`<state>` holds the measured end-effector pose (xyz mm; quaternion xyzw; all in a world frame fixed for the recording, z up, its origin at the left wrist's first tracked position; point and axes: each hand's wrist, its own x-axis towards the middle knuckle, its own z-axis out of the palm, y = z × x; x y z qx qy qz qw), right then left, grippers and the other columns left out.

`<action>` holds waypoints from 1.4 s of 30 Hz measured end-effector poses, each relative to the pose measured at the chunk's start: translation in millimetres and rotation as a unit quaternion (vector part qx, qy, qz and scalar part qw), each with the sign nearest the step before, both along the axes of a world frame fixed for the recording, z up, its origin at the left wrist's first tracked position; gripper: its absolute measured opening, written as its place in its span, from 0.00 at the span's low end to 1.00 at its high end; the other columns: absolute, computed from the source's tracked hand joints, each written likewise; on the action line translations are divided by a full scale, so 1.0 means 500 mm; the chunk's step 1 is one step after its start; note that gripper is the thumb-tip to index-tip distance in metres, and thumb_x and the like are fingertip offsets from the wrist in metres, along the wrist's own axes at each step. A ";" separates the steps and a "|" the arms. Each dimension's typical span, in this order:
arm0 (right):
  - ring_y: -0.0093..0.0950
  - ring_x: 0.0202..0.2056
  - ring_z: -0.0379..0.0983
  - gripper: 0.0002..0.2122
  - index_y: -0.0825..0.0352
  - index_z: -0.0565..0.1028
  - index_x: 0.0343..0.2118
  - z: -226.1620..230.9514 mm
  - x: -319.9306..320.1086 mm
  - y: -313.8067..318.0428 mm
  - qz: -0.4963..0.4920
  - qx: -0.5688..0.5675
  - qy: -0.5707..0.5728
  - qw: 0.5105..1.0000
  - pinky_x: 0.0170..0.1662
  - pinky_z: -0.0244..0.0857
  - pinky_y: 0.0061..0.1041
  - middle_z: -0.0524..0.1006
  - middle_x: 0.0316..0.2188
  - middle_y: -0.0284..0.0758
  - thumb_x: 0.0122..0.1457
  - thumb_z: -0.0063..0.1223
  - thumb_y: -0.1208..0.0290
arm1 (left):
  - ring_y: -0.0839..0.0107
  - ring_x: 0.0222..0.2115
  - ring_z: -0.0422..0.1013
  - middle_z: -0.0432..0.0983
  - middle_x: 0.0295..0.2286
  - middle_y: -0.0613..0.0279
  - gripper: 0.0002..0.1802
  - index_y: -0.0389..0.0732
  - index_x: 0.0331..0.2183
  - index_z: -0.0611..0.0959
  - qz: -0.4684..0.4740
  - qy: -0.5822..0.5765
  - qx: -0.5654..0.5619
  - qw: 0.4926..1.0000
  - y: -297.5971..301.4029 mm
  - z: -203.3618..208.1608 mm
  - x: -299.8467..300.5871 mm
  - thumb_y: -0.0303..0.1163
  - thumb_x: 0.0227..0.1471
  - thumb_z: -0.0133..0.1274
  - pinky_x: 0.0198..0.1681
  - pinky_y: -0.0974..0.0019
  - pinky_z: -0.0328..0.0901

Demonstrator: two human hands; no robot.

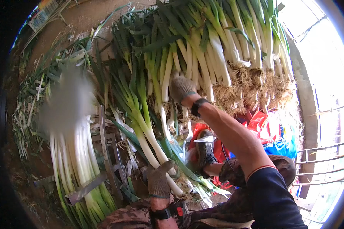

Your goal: Sort and arrange large leeks into a metal rack for processing.

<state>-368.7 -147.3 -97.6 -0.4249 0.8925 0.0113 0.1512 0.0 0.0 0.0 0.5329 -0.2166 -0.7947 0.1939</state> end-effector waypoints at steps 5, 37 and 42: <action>0.54 0.51 0.91 0.22 0.75 0.85 0.53 -0.048 -0.056 -0.042 -0.109 -0.048 -0.023 0.993 0.57 0.84 0.51 0.90 0.46 0.58 0.67 0.70 0.58 | 0.66 0.31 0.84 0.89 0.35 0.60 0.20 0.36 0.46 0.89 -0.036 0.017 -0.003 0.999 -0.030 -0.019 -0.001 0.32 0.55 0.77 0.40 0.61 0.78; 0.52 0.47 0.91 0.20 0.65 0.84 0.56 0.564 0.510 0.736 0.430 0.133 -0.114 0.886 0.45 0.84 0.53 0.89 0.46 0.50 0.65 0.68 0.61 | 0.64 0.38 0.87 0.92 0.38 0.56 0.16 0.30 0.48 0.93 -0.149 0.044 -0.179 0.972 0.363 0.258 0.243 0.35 0.69 0.71 0.45 0.60 0.81; 0.45 0.63 0.85 0.44 0.61 0.64 0.84 0.663 0.531 0.801 0.387 -0.163 0.065 0.905 0.61 0.77 0.51 0.77 0.73 0.48 0.65 0.70 0.63 | 0.65 0.37 0.87 0.93 0.39 0.53 0.17 0.31 0.46 0.94 -0.232 -0.018 -0.149 0.961 0.421 0.499 0.298 0.38 0.68 0.70 0.46 0.62 0.81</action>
